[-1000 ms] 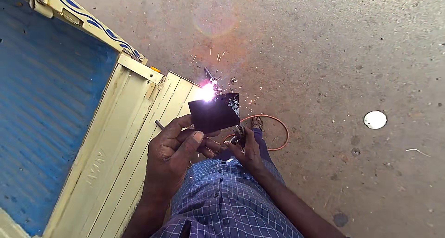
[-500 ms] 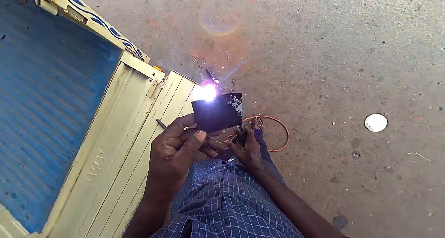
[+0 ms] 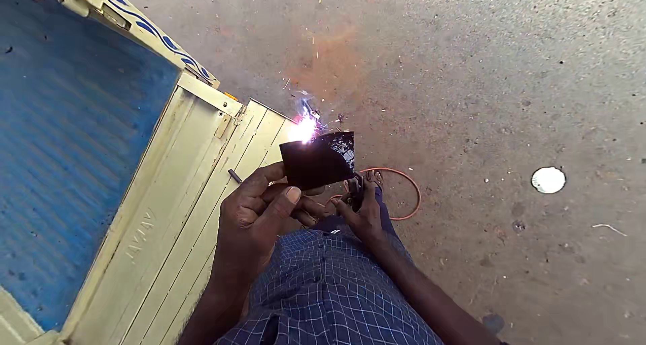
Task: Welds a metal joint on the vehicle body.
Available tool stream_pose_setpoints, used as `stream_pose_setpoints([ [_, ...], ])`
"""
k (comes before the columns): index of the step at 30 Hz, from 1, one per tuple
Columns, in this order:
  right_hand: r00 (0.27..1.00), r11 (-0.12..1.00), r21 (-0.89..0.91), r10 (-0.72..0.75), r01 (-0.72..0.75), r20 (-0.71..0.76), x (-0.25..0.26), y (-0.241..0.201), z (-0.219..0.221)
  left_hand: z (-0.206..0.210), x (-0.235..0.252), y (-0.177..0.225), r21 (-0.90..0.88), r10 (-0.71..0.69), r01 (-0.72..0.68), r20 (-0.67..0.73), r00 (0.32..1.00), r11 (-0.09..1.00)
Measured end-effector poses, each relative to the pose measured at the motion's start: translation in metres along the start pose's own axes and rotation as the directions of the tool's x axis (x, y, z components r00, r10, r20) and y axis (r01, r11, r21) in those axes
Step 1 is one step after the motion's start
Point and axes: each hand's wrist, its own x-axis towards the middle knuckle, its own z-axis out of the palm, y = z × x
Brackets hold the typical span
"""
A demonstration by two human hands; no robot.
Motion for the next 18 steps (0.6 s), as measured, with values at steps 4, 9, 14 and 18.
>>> stream_pose_setpoints([
  [4, 1.000, 0.999, -0.041, 0.001, -0.001, -0.012, 0.0002, 0.0045, -0.0015, 0.0007, -0.0010, -0.0005, -0.009, 0.010, -0.010, 0.002, 1.000, 1.000],
  [9, 0.999, 0.999, 0.000, 0.032, -0.032, -0.018, -0.0003, 0.0020, -0.0022, 0.0021, -0.0018, -0.0018, -0.029, 0.009, -0.009, -0.005, 1.000, 1.000],
  [14, 1.000, 1.000, 0.004, 0.010, -0.010, -0.011, 0.0003, 0.0043, -0.0011, 0.0020, -0.0022, -0.0013, -0.006, 0.010, -0.010, -0.002, 1.000, 1.000],
  [18, 1.000, 1.000, -0.002, 0.022, -0.022, -0.004, 0.0027, 0.0020, -0.0008, 0.0026, -0.0022, -0.0003, -0.011, -0.004, 0.004, -0.010, 1.000, 1.000],
])
